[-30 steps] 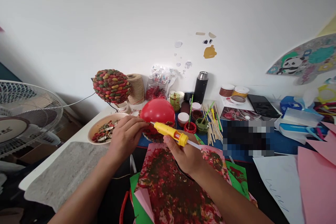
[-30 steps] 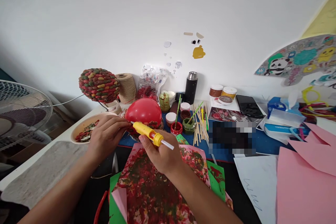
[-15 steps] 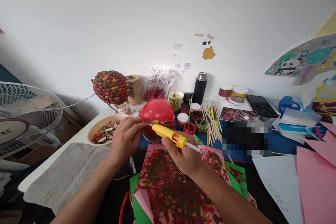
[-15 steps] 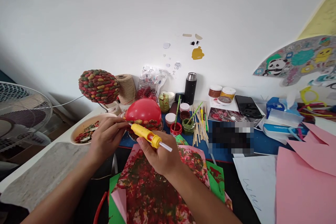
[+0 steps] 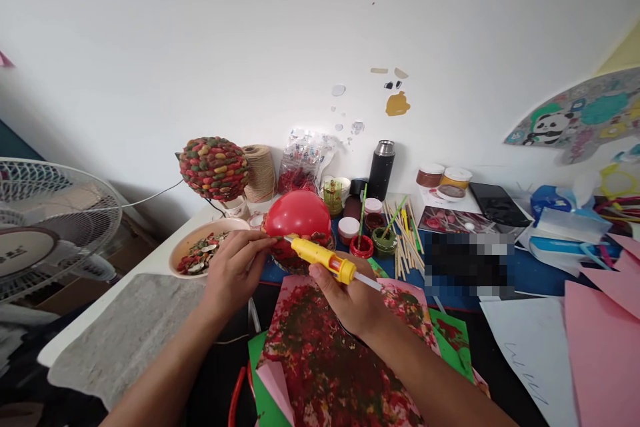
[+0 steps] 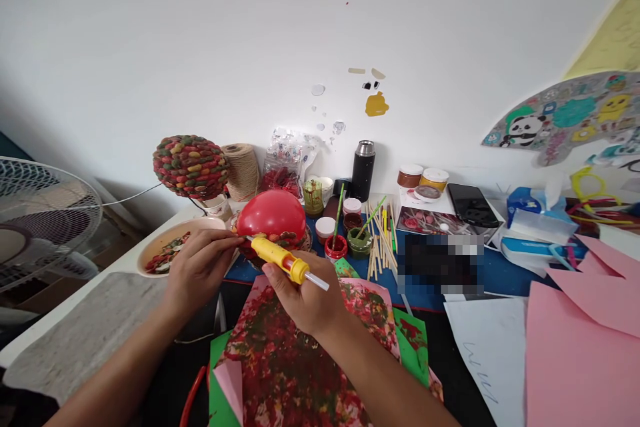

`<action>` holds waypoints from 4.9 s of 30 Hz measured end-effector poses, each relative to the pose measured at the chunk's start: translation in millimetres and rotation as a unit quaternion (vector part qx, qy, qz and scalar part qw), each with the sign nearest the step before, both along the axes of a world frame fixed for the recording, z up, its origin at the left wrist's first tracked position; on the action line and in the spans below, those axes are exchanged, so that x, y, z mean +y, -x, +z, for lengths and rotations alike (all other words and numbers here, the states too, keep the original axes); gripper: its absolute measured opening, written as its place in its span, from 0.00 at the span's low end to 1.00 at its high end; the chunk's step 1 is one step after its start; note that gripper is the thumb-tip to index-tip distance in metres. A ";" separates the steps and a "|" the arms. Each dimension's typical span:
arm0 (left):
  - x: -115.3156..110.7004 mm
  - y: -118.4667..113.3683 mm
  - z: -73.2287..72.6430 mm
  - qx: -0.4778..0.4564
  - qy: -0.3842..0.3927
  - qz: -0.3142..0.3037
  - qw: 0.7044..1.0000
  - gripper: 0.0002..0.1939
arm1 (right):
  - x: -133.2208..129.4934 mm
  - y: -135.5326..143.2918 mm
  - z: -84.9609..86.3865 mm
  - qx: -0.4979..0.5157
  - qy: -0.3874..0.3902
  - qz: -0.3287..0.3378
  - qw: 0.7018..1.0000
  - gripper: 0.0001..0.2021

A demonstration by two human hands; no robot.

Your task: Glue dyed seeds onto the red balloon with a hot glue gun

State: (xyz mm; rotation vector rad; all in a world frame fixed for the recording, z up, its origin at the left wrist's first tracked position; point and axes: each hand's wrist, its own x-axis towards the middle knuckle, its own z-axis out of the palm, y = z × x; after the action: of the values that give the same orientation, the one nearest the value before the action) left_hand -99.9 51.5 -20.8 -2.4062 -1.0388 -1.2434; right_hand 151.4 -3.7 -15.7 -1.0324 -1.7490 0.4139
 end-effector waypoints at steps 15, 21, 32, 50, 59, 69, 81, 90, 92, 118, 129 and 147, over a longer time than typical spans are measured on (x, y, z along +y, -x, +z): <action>2.3 13.4 1.5 -0.082 0.073 0.052 0.993 0.14 | 2.1 -1.9 -5.0 0.071 0.032 -0.013 0.997 0.28; 13.9 18.0 0.7 -0.019 0.211 0.046 0.976 0.40 | 9.1 -7.0 -9.7 0.180 0.120 -0.037 0.976 0.35; 28.3 8.4 2.4 -0.040 0.289 0.019 0.956 0.39 | 23.5 -14.9 -16.9 0.245 0.159 -0.063 0.954 0.38; 29.5 14.2 -12.9 -0.010 0.220 0.067 0.973 0.30 | 24.4 -17.8 -2.7 0.306 0.169 -0.088 0.933 0.39; 30.2 17.2 -13.6 -0.012 0.221 0.072 0.973 0.30 | 25.5 -15.4 -2.6 0.310 0.169 -0.086 0.932 0.40; 23.5 13.8 -14.4 -0.028 0.235 0.058 0.970 0.31 | 24.4 -17.5 -3.9 0.290 0.179 -0.076 0.937 0.39; 7.8 -14.7 -6.9 0.022 0.181 0.057 0.982 0.49 | 24.5 -16.6 -6.4 0.283 0.178 -0.075 0.940 0.39; 20.0 -3.1 -5.1 0.019 0.176 0.083 0.981 0.38 | 25.8 -13.8 -7.5 0.317 0.171 -0.061 0.931 0.37; 21.8 3.3 -5.8 0.018 0.182 0.086 0.979 0.35 | 26.5 -13.0 -8.2 0.321 0.171 -0.059 0.930 0.37; 22.8 8.4 -3.0 -0.047 0.256 0.050 0.964 0.27 | 26.4 -13.0 -17.4 0.287 0.173 -0.047 0.941 0.36; 3.6 -8.4 -2.9 -0.034 0.202 0.081 0.976 0.25 | 26.5 -13.2 -19.1 0.284 0.171 -0.041 0.943 0.36; 2.0 -27.1 -0.4 -0.040 0.134 0.007 0.990 0.10 | 23.3 -14.2 -12.7 0.305 0.155 -0.039 0.939 0.35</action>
State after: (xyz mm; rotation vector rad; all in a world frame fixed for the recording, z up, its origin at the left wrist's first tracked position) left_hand -72.8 53.5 -21.2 -2.5541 -1.3213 -1.2782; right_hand 165.6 19.6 -28.4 -1.0431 -1.1013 0.8768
